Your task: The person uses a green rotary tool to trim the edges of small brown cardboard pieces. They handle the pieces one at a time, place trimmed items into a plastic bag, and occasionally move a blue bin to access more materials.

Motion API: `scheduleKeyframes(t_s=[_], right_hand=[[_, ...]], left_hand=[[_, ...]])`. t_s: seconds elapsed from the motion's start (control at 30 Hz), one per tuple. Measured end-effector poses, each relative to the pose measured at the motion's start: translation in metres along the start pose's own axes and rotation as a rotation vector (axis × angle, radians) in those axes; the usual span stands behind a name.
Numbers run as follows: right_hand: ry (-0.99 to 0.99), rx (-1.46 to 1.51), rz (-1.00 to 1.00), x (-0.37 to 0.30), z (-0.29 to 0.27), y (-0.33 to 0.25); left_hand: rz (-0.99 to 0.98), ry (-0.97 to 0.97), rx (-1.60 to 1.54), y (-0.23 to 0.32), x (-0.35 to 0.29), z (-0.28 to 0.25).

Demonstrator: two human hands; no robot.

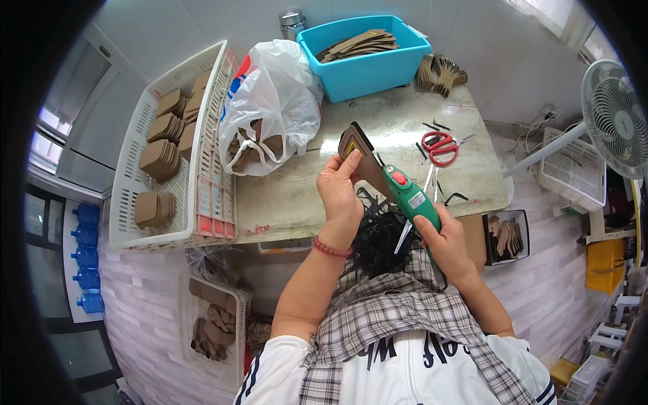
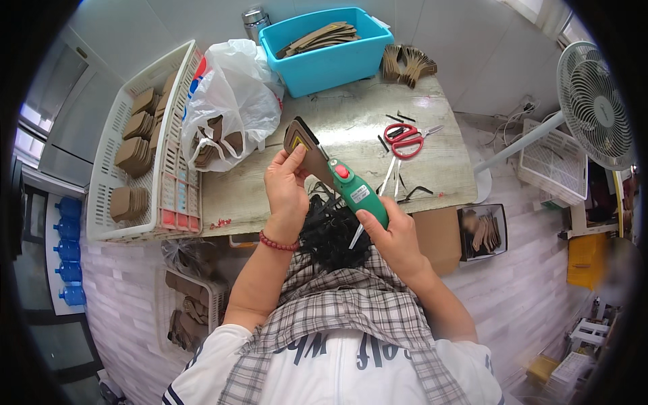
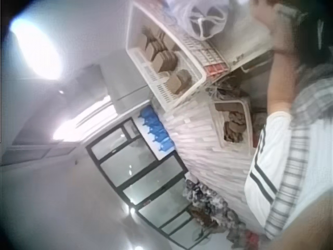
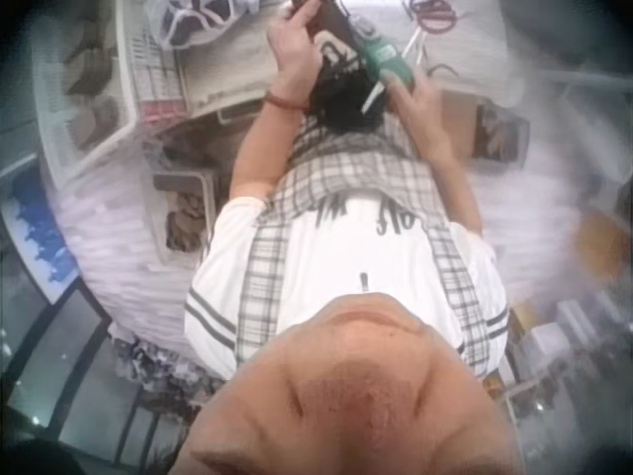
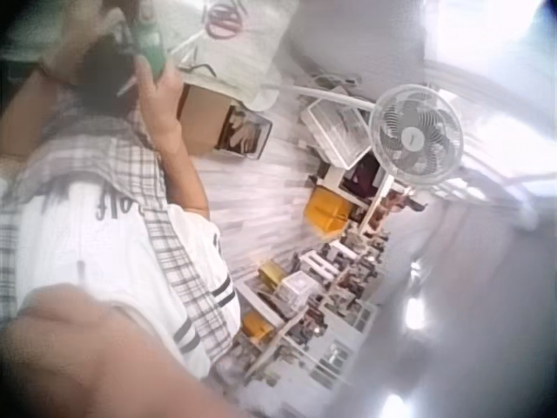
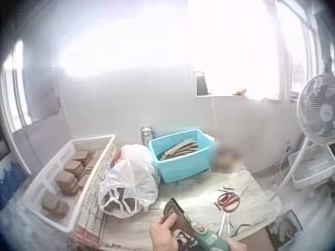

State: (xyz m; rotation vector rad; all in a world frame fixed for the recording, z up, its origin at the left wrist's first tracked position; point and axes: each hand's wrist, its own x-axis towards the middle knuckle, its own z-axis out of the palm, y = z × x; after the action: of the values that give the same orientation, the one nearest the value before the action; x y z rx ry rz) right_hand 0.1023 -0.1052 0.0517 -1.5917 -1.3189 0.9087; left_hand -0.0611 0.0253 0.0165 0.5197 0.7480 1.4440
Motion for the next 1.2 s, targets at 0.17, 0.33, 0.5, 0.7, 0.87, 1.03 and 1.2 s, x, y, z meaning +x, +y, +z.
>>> scheduleKeyframes(t_s=[0.17, 0.33, 0.5, 0.7, 0.87, 1.03, 1.2], right_hand=[[0.046, -0.028, -0.009, 0.0, -0.003, 0.001], [0.01, -0.047, 0.007, -0.002, 0.001, 0.006], [0.015, 0.004, 0.004, 0.001, 0.003, 0.007], [0.015, 0.013, 0.014, 0.001, 0.002, 0.002], [0.025, 0.015, 0.022, 0.001, 0.001, 0.002], [0.026, 0.024, 0.023, 0.002, 0.0, 0.003], [0.041, 0.053, 0.032, 0.003, 0.0, 0.003]], left_hand=[[0.128, 0.057, 0.082, 0.002, -0.002, 0.001], [0.071, 0.031, 0.076, -0.004, -0.006, 0.005], [0.001, 0.024, 0.037, -0.008, -0.01, 0.008], [-0.048, -0.019, 0.026, -0.013, -0.013, 0.004], [-0.071, -0.014, 0.029, -0.015, -0.018, 0.007], [-0.102, -0.032, 0.062, -0.02, -0.022, 0.006], [-0.124, -0.043, 0.073, -0.02, -0.03, 0.01]])
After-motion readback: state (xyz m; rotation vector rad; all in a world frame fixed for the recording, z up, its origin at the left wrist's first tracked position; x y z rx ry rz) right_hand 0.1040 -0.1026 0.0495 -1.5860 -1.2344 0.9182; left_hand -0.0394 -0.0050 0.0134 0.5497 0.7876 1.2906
